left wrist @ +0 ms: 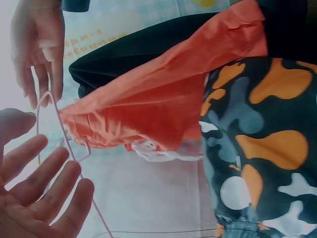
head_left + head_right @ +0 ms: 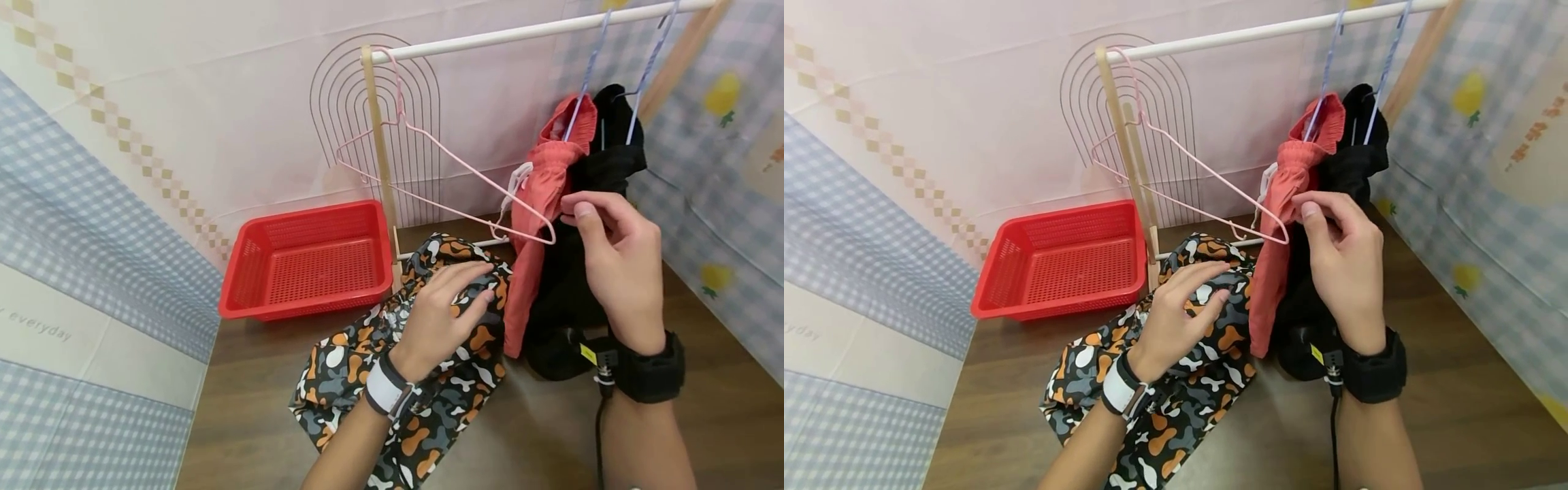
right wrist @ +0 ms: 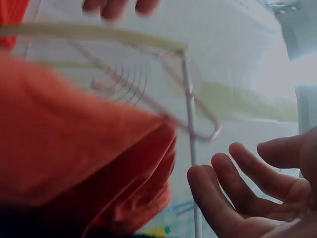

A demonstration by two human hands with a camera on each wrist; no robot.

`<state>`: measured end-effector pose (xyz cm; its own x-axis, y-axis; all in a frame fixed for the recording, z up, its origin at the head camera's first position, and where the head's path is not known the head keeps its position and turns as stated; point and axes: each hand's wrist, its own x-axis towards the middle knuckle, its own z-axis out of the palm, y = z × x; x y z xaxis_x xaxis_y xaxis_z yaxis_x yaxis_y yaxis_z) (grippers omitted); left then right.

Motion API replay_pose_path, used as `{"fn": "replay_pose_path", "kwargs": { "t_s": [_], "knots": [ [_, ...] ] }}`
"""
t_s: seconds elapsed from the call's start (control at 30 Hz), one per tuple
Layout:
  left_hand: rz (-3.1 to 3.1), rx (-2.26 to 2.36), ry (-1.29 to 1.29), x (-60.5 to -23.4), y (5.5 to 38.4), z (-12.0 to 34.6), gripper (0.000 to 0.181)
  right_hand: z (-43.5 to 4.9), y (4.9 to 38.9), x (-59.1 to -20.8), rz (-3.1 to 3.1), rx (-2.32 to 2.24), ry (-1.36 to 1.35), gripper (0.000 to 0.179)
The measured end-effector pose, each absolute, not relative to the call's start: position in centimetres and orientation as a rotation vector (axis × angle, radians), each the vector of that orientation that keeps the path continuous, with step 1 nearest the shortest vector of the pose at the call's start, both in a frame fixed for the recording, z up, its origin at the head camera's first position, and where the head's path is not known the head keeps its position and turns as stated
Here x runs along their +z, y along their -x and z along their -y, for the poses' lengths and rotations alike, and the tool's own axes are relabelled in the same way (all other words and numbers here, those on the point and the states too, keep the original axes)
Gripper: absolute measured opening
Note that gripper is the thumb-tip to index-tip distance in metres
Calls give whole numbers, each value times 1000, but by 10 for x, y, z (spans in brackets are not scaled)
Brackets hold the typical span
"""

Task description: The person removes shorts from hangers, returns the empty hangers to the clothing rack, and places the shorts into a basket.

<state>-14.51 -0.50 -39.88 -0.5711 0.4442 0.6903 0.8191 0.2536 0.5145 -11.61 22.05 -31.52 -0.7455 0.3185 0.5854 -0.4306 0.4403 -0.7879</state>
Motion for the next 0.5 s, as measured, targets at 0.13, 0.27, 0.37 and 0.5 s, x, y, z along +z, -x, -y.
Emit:
{"fn": "replay_pose_path", "kwargs": {
  "t_s": [0.13,0.27,0.37,0.5],
  "knots": [
    [2181,-1284,1137,-405,143,9,36,-230,129,-313,2021,1233,-33,21],
    [2239,-1344,1093,-412,140,9,36,-234,138,-307,2123,1113,27,26],
    [2273,-1383,1066,-416,137,5,38,-235,142,-302,2171,1062,58,31],
    [2311,-1423,1007,-417,136,-7,44,-238,151,-290,2152,1029,80,33]
  ]
}}
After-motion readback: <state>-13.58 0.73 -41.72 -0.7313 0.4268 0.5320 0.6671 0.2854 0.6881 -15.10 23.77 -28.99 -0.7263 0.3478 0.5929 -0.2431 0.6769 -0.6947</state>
